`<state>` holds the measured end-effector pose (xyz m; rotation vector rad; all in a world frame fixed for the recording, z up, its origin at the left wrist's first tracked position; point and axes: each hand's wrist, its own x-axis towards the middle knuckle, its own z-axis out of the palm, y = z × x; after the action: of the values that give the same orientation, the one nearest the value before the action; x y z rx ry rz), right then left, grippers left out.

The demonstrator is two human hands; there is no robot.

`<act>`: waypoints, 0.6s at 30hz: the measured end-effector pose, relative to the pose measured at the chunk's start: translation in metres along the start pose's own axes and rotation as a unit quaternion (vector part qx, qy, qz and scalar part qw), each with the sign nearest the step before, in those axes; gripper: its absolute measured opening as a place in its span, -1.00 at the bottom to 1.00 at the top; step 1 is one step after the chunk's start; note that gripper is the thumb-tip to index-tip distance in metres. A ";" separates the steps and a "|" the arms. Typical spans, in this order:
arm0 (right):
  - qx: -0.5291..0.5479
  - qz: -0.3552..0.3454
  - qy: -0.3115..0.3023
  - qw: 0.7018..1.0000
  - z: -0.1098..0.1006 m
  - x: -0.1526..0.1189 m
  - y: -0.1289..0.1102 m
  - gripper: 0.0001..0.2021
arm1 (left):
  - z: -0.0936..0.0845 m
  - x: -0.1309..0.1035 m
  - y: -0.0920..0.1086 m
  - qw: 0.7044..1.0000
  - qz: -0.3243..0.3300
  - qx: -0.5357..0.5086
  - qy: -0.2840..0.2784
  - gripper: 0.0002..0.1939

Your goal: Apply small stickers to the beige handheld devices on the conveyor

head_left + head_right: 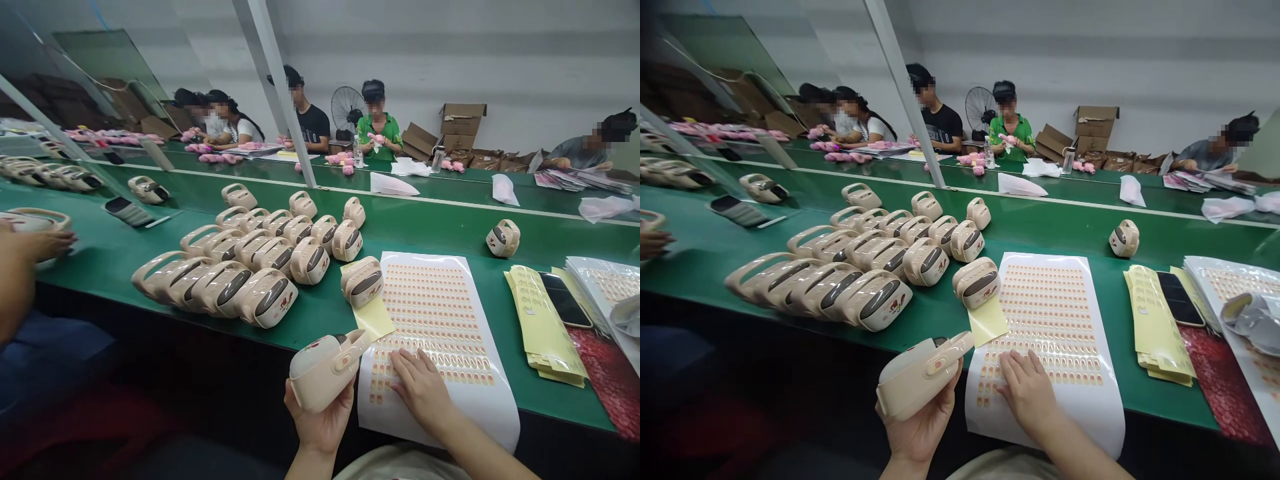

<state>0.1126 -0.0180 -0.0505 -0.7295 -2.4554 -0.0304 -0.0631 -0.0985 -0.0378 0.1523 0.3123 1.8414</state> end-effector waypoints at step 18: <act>0.016 0.055 0.022 0.998 0.002 0.001 -0.002 -0.77 | 0.034 0.002 0.001 0.962 0.062 0.072 0.256 -0.59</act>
<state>0.1099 -0.0191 -0.0512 -0.8407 -2.3651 0.0358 -0.0560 -0.0919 -0.0048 -0.2160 0.8143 1.9629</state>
